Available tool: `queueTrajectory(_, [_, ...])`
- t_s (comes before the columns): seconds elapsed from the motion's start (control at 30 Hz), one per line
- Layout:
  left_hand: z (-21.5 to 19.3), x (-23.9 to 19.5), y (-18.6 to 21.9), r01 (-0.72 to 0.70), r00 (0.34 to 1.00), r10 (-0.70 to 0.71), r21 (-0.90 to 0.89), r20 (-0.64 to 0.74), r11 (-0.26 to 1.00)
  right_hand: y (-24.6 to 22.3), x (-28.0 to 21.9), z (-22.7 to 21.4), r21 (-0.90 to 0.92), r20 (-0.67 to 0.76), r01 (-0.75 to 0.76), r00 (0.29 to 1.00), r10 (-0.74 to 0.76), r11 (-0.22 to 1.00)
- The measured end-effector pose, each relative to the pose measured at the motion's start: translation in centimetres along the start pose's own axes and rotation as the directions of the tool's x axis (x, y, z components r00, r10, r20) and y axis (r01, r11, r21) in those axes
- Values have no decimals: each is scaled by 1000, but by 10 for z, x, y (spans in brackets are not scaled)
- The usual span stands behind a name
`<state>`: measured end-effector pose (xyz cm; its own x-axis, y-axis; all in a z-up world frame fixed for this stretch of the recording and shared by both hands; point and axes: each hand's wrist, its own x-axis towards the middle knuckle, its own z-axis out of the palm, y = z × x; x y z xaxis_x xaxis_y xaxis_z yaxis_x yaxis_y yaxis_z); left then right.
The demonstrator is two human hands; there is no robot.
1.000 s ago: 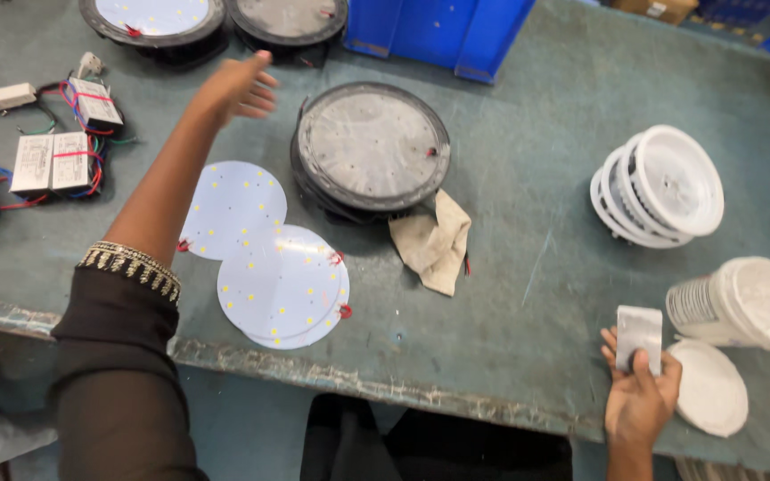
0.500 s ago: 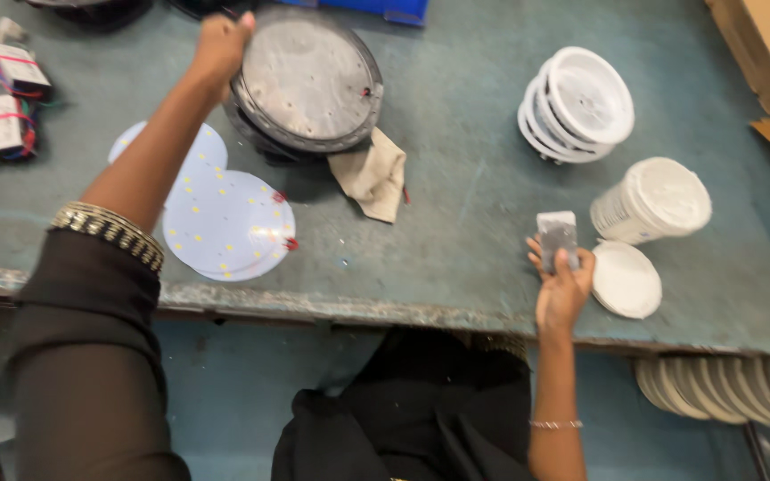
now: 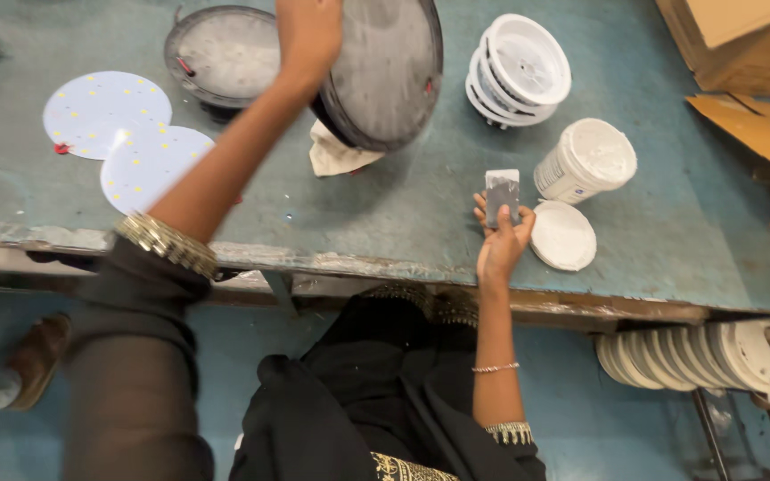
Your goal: The person applies a white substance from a container onto metal plates using a small spreader, then places circular LED circuit boards onto the prepared plates.
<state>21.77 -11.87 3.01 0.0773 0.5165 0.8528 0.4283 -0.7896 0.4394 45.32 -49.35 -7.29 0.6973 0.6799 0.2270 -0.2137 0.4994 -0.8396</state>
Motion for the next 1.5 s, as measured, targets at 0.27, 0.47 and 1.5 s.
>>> queueTrajectory(0.27, [-38,-151,136,640,680,-730,-540,68,546,15,-2,-7,-72,-67,169,982,-174,983])
queueTrajectory(0.47, [-50,-201,147,767,542,-798,-543,264,342,-6,-14,12,-254,-155,240,946,-284,937])
queueTrajectory(1.5, [-102,-200,187,653,723,-660,-510,203,559,-108,-77,129,-528,821,847,527,220,-59])
